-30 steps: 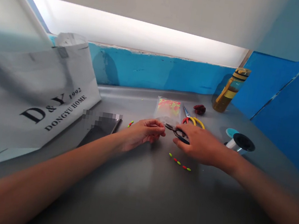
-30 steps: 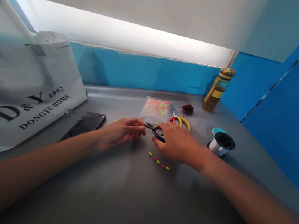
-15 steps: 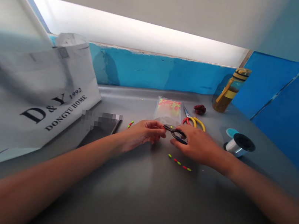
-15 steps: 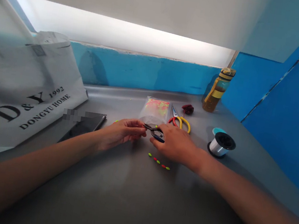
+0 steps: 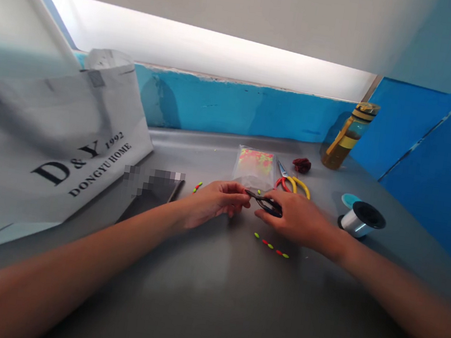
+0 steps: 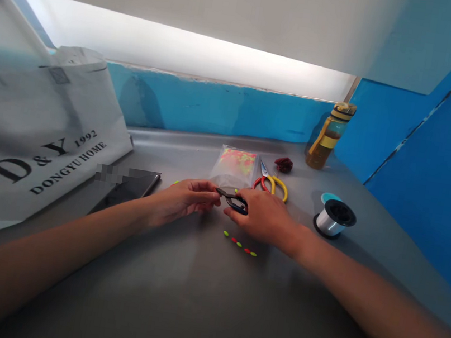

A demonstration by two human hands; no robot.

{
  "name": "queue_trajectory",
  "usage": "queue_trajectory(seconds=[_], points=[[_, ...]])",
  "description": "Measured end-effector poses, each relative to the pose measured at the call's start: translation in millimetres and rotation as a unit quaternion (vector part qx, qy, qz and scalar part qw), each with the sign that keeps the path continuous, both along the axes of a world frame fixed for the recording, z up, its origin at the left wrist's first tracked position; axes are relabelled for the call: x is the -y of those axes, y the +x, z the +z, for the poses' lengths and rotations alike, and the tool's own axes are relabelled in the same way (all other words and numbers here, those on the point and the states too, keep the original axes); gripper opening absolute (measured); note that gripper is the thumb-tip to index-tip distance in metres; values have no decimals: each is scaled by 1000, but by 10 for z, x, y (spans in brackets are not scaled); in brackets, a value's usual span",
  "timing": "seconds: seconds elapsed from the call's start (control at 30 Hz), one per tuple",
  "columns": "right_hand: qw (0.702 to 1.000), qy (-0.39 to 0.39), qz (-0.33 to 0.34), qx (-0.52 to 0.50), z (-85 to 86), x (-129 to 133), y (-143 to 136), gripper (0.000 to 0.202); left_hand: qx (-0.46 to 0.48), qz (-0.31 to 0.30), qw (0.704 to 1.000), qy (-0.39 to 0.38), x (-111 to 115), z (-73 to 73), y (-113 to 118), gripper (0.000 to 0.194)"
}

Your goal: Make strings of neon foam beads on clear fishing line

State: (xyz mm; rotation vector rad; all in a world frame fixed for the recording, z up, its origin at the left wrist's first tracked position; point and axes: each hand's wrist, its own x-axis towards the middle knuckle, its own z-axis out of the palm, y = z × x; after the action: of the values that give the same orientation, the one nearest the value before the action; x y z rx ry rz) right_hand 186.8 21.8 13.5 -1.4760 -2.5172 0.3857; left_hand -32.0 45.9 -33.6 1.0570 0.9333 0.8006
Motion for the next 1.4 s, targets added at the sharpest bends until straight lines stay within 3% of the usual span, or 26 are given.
queue_trajectory(seconds=[0.4,1.1,1.3,1.4], points=[[986,-102,86,-105,-139,-203,47,45,-30,2,999,14,1,33,20,29],[962,-198,38,-184,-193,-245,56,48,-44,26,999,15,21,49,106,29],[942,-252,-27,-221,-248,-324,81,47,-76,-8,996,45,50,-6,119,31],[944,-250,-27,-214,-286,-361,96,45,-87,-27,994,52,68,-21,120,32]])
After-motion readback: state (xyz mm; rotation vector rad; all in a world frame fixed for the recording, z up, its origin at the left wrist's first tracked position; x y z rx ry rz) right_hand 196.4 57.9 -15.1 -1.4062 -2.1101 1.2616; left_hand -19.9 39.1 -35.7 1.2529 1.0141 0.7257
